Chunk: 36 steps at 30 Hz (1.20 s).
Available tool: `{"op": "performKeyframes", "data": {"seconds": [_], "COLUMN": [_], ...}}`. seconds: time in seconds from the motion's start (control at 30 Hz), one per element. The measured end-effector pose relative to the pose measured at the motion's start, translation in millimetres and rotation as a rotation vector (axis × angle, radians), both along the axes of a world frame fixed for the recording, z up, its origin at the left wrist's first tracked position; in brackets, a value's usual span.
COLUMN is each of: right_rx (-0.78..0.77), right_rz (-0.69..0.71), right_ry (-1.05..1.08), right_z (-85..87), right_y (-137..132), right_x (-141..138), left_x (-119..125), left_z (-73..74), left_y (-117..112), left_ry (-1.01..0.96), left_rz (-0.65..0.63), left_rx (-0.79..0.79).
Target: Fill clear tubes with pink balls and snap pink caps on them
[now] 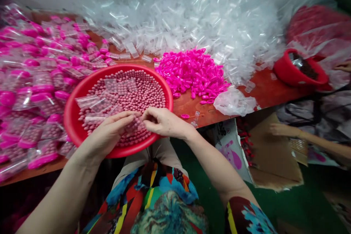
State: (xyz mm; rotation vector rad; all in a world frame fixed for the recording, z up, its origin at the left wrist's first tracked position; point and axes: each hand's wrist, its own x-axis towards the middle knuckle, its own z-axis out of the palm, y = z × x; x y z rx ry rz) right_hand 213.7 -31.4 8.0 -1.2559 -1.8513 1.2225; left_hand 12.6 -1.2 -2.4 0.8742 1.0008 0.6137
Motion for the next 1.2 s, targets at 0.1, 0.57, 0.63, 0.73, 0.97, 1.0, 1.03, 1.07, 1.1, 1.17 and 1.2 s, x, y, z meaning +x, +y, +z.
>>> {"op": "performKeyframes", "data": {"seconds": [0.1,0.57,0.63,0.73,0.97,1.0,1.03,1.07,1.1,1.17,1.2], "right_rx": [0.064,0.333,0.244,0.199,0.243,0.22,0.184,0.14,0.096,0.008,0.016], "right_rz": [0.017,-1.02,-1.12,-1.12,-1.192,-1.171,-1.087,-0.963,-0.833,-0.604,-0.539], "right_ry": [-0.024,-0.245,-0.432,-0.412,-0.115,0.055,0.218,0.313,0.356,0.346,0.327], "right_z": [-5.8,-64.9,-86.4,-113.3,-90.8,-77.1,-62.6,-48.3,-35.3,-16.4,-10.9], "right_y": [1,36,40,40,29,25,21,16,11,4,2], "right_x": [-6,91,114,133,122,110,94,76,56,18,2], "left_x": [-2,17,19,18,14,15,15,16,16,18,19], "left_z": [-3.5,13.9,12.3,7.0,7.1,7.5,7.7,7.6,7.3,6.5,6.1], "left_y": [3,8,6,4,1,0,-1,-2,-3,-6,-8], "left_ry": [0.121,-0.118,-0.236,-0.314,-0.339,-0.333,-0.327,-0.321,-0.319,-0.333,-0.345], "left_rz": [-0.029,0.235,0.209,0.155,0.131,0.133,0.135,0.135,0.137,0.149,0.16], "left_rx": [0.137,-0.238,-0.267,-0.294,-0.27,-0.265,-0.261,-0.258,-0.254,-0.239,-0.231]}}
